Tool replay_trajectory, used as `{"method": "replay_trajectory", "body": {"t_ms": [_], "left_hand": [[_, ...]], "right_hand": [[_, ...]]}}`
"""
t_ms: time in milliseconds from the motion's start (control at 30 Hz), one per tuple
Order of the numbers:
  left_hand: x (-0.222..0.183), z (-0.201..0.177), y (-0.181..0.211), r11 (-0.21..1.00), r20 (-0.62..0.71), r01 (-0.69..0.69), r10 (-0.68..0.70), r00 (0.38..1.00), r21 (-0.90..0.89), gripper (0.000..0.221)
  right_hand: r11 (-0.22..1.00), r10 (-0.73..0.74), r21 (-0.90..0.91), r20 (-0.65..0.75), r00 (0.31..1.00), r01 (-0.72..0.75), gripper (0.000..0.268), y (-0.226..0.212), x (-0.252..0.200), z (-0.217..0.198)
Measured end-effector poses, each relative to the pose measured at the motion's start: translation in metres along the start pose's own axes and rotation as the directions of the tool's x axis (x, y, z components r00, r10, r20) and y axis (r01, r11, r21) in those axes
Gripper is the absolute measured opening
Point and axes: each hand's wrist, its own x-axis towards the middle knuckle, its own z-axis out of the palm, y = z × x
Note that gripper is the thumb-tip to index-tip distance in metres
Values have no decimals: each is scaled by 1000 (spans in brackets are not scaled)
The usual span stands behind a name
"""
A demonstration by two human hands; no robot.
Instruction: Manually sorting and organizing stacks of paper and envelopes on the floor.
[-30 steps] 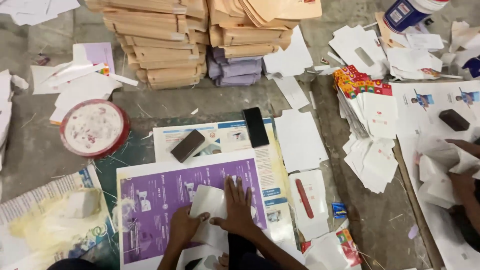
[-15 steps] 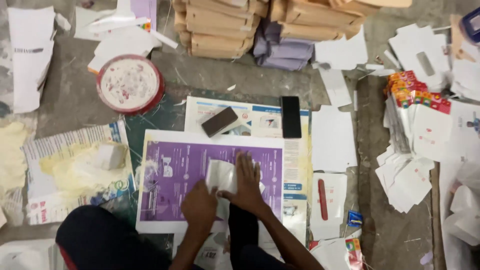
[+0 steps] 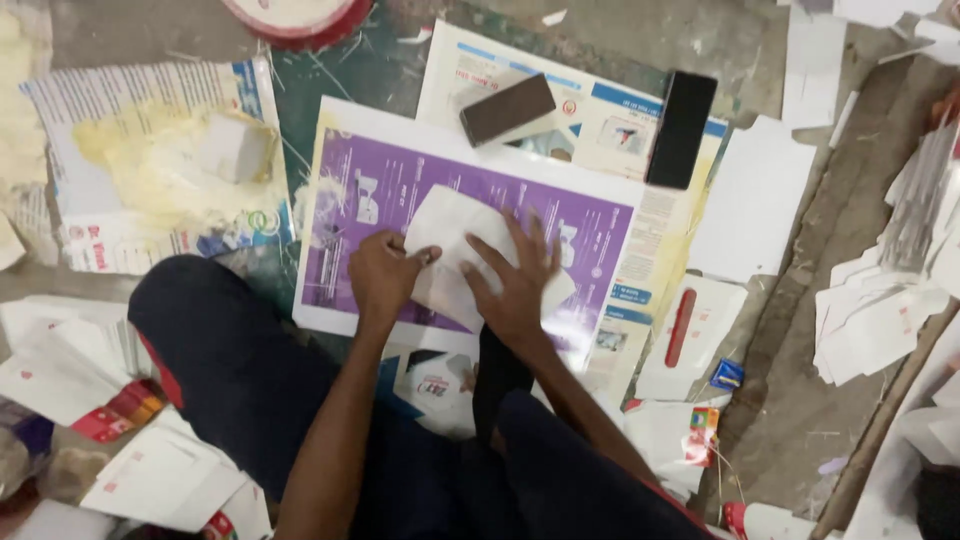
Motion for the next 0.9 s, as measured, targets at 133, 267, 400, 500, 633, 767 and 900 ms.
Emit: {"method": "replay_trajectory", "body": {"t_ms": [133,267,400,500,633,767,900], "left_hand": [[6,13,-24,981,261,100,-54,964,-164,39],[-8,31,-26,934,419,197,-57,906,-299,39],[-17,32,4,978,171,-35,0,985,204,43],[-10,27,-24,977,142,10,-41,989,213,51],[-30,43,-8,951,91,-177,158,983,254,44],[-31,19,-9,953,-68,-148,172,983,263,36],[-33,-11,-49,986,-93,158,-163,982,-60,44]], "right_hand": [[964,257,56,50,965,-260,50,-3,-7,-13],[969,208,117,77,975,-216,54,-5,-5,-20],[944,309,85,115,944,-320,57,0,0,-17],[953,273,103,122,954,-286,56,-4,-9,-19],[950,293,79,107,950,-302,56,3,-7,-18],[963,251,74,80,965,-257,55,-3,0,-13],[992,111,40,183,977,-120,52,-28,11,-6]]}}
